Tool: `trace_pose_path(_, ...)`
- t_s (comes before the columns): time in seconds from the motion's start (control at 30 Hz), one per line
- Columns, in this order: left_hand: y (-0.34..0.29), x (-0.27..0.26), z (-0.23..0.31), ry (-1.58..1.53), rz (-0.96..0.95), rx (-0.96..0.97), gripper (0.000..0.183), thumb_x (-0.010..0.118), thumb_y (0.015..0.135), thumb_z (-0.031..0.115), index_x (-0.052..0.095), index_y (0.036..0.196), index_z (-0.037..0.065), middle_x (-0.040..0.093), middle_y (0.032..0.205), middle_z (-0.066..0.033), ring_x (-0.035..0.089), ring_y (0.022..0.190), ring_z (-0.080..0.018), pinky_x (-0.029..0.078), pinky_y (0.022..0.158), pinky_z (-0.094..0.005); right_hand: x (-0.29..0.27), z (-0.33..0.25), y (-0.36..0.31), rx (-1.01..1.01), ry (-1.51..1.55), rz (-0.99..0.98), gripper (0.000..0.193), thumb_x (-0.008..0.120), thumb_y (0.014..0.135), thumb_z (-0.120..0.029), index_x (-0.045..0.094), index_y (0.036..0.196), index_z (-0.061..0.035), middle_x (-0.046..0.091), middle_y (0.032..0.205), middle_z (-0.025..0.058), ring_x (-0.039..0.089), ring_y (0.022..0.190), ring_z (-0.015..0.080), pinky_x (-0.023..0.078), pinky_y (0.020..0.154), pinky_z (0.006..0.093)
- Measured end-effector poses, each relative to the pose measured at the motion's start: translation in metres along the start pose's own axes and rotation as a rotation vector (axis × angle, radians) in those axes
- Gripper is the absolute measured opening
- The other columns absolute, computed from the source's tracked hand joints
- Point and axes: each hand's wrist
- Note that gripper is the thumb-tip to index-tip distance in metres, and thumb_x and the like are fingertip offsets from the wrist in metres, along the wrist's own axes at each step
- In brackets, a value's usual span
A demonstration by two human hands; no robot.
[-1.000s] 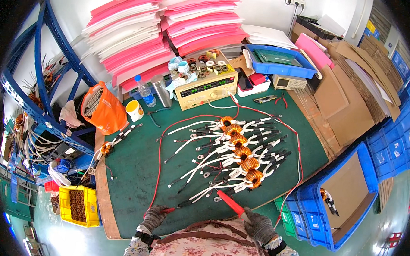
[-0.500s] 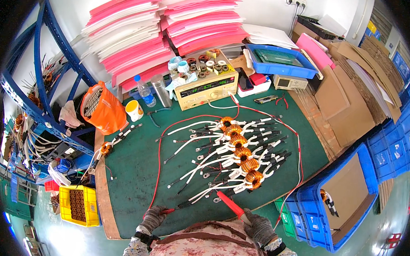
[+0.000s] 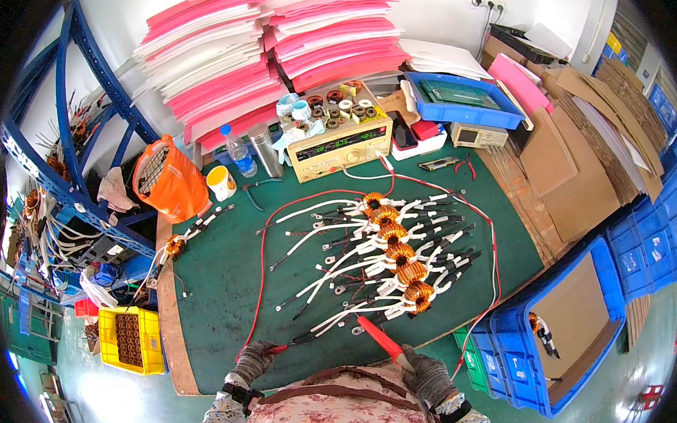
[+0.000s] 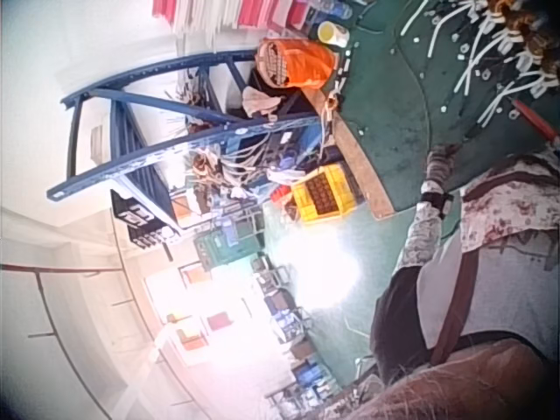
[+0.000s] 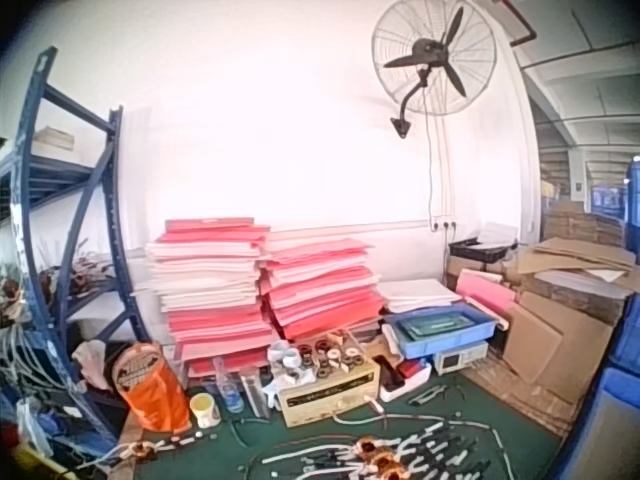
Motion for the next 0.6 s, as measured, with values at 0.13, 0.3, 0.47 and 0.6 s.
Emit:
trace_pose_path(0.13, 0.005, -0.001, -0.006, 0.112, 0.002, 0.106, 0.032, 0.06, 0.072, 0.021, 0.061, 0.103, 0.013, 0.062, 0.092, -0.0138, 0.059, 0.083, -0.0323, 0.049, 0.073, -0.0385, -0.006, 0.009, -0.001, -0.193, -0.029, 0.101, 0.059, 0.059, 0.076, -0.028, 0.039, 0.127, -0.007, 0.06, 0.091, 0.0189, 0.059, 0.08, 0.0348, 0.047, 0.071, 0.0399)
trace_pose_path(0.3, 0.015, -0.009, -0.03, -0.093, -0.037, -0.082, 0.031, 0.061, 0.071, 0.018, 0.06, 0.102, 0.012, 0.061, 0.093, -0.0148, 0.059, 0.085, -0.0319, 0.047, 0.074, -0.0388, -0.075, -0.023, -0.015, -0.134, 0.206, -0.133, 0.051, 0.064, 0.075, -0.031, 0.05, 0.121, -0.0129, 0.062, 0.094, 0.0157, 0.061, 0.081, 0.0306, 0.048, 0.072, 0.0334)
trace_pose_path(0.47, 0.025, -0.022, -0.012, -0.26, 0.22, 0.032, 0.03, 0.061, 0.072, 0.016, 0.059, 0.102, 0.011, 0.061, 0.093, -0.0154, 0.059, 0.083, -0.0327, 0.047, 0.072, -0.0391, -0.066, -0.037, 0.013, -0.188, 0.091, 0.093, 0.053, 0.063, 0.074, -0.022, 0.046, 0.122, -0.0081, 0.061, 0.091, 0.0169, 0.06, 0.076, 0.0326, 0.048, 0.069, 0.0371)
trace_pose_path(0.6, 0.036, -0.026, -0.002, -0.468, 0.269, -0.044, 0.03, 0.061, 0.073, 0.014, 0.058, 0.102, 0.01, 0.06, 0.084, -0.0149, 0.059, 0.073, -0.0286, 0.047, 0.065, -0.0364, -0.042, -0.034, 0.041, -0.163, -0.071, 0.092, 0.05, 0.061, 0.074, -0.022, 0.047, 0.119, -0.0045, 0.061, 0.087, 0.0183, 0.059, 0.074, 0.0351, 0.047, 0.065, 0.041)
Point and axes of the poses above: each hand's wrist, its own y-axis towards the middle knuckle, its own x-axis out of the palm, z = x × y
